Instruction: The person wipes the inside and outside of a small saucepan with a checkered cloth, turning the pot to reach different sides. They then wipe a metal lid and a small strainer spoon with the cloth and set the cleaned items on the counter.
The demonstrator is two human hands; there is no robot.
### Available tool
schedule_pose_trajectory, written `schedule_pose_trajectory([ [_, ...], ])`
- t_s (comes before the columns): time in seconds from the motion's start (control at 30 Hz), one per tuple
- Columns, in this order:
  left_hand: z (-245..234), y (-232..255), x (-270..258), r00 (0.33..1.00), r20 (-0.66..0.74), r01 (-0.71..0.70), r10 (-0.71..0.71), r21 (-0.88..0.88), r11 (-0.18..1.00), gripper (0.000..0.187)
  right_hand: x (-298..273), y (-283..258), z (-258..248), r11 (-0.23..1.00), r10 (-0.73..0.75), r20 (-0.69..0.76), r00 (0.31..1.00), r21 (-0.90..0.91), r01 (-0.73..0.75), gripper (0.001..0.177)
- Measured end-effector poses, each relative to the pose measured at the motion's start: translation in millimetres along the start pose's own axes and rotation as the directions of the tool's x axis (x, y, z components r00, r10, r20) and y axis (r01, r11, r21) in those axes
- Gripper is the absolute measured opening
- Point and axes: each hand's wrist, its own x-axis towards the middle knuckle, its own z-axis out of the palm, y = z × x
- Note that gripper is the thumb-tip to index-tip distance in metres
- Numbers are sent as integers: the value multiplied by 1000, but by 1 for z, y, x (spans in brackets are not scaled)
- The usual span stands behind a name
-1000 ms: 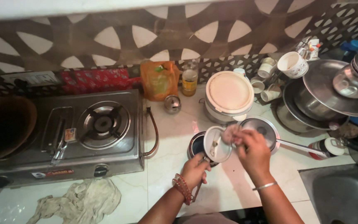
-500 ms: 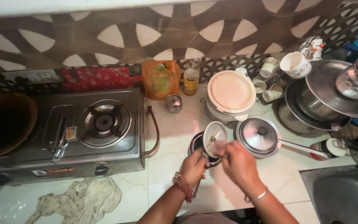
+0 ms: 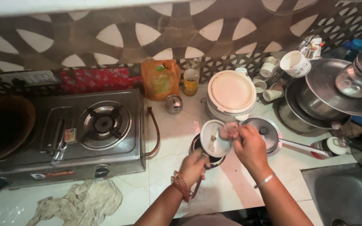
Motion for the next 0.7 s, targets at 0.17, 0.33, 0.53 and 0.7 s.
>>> schedule_pose_trajectory([
  [0.17,14,12,-11,999,40,-7,1,149,989,31,-6,-23,6,947,-173,-32,984,269,176,23],
  [0.33,3,19,-15,997,67,21,-26,76,997,40,-18,-26,-19,931,-362,203,910,123,343,23],
  [0.53,1,12,-12,1000,7,9,-9,61,998,48,-14,-2,-7,946,-259,15,966,-195,257,18],
  [0.7,-3,0,3,996,-85,18,-21,-40,999,34,-34,24,23,813,102,416,904,488,-317,21],
])
